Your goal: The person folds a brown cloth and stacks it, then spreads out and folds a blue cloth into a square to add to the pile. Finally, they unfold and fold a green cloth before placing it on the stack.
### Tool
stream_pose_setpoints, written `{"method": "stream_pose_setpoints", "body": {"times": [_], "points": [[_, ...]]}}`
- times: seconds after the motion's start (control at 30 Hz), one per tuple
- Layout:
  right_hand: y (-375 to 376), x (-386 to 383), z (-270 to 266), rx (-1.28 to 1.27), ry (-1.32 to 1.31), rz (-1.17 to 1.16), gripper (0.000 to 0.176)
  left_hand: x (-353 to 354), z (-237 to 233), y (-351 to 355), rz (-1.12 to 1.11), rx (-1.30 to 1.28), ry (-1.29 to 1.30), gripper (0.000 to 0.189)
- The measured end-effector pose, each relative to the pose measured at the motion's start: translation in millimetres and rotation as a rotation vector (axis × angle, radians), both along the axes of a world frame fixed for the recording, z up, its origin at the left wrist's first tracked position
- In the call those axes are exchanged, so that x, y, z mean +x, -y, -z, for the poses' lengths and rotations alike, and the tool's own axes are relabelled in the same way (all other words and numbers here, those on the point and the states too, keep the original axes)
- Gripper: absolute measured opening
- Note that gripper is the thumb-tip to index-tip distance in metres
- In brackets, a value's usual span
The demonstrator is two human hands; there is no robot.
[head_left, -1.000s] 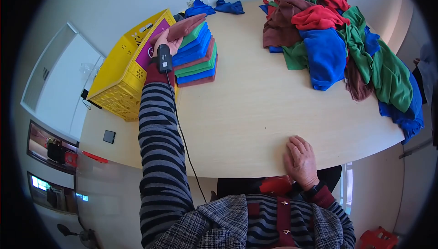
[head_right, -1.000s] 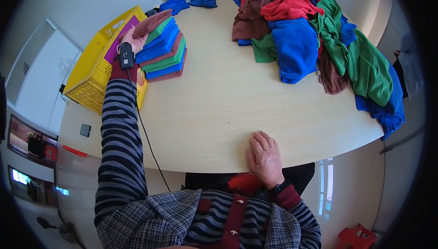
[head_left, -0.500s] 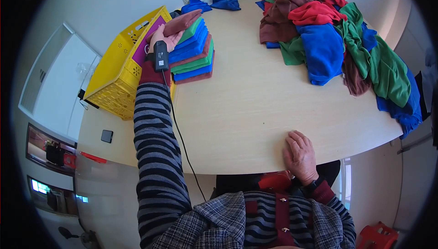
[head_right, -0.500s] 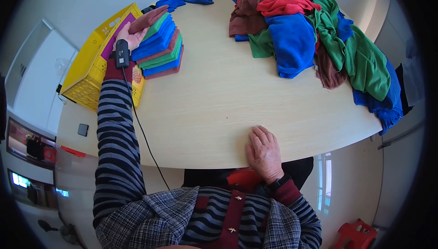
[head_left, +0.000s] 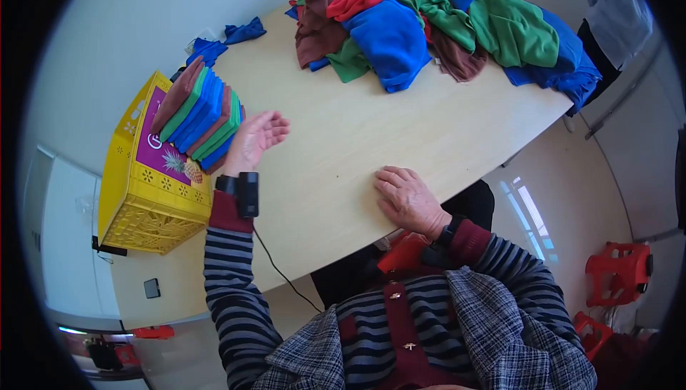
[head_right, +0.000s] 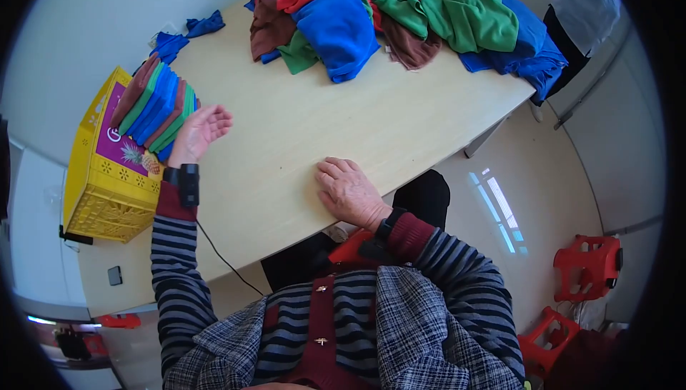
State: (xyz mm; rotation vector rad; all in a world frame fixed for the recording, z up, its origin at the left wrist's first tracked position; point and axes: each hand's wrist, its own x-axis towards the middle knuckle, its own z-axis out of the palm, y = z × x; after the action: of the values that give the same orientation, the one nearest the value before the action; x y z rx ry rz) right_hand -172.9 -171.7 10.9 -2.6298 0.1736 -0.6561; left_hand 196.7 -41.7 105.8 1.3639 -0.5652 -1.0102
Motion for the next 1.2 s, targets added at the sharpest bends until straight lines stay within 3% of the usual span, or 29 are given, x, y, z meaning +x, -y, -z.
{"method": "stream_pose_setpoints", "body": {"times": [0.1, 0.17, 0.23, 0.27, 0.33, 0.37, 0.47, 0.6, 0.77, 0.83, 0.97, 1.03, 1.1, 1.2], "points": [[0, -1, 0, 0.002, -0.002, 0.010, 0.036, -55, 28, 67, 0.087, 0.093, 0.179, 0.026], [0, -1, 1, 0.002, -0.001, 0.020, 0.036, -71, 55, 122, 0.083, 0.150, 0.468, 0.023], [0, -2, 2, 0.020, 0.003, 0.015, 0.035, -74, 88, 179, 0.093, 0.025, 0.728, 0.018], [1, -2, 2, 0.028, 0.006, 0.013, 0.035, -89, 84, 198, 0.100, 0.018, 0.729, 0.018], [2, -2, 4, 0.029, 0.028, 0.021, 0.034, -118, 75, 228, -0.034, -0.040, 1.399, 0.014], [2, -2, 5, 0.034, 0.051, 0.019, 0.032, -126, 74, 239, -0.030, -0.045, 1.398, 0.014], [2, -3, 7, 0.047, 0.063, 0.020, 0.031, -134, 87, 268, -0.156, -0.181, 1.909, 0.014], [5, -4, 6, 0.067, 0.043, 0.022, 0.031, -123, 101, 279, -0.134, -0.089, 2.053, 0.018], [5, -5, 7, 0.073, 0.034, 0.027, 0.028, -104, 77, 255, -0.234, 0.039, 1.890, 0.017], [4, -5, 7, 0.064, 0.033, 0.022, 0.028, -95, 49, 236, -0.372, -0.154, 1.551, 0.016], [3, -5, 9, 0.012, 0.109, 0.046, 0.024, -75, -16, 173, -0.364, -0.415, 0.993, 0.016], [4, -5, 11, 0.026, 0.173, 0.018, 0.019, -98, -58, 118, -0.359, -0.471, 0.901, 0.014], [2, -8, 11, 0.036, 0.205, -0.017, 0.016, -110, -69, 75, -0.359, -0.525, 0.813, 0.013], [-6, -16, -5, 0.404, 0.381, 0.136, 0.008, -119, -63, 28, -0.141, -0.371, 0.827, 0.012]]}}
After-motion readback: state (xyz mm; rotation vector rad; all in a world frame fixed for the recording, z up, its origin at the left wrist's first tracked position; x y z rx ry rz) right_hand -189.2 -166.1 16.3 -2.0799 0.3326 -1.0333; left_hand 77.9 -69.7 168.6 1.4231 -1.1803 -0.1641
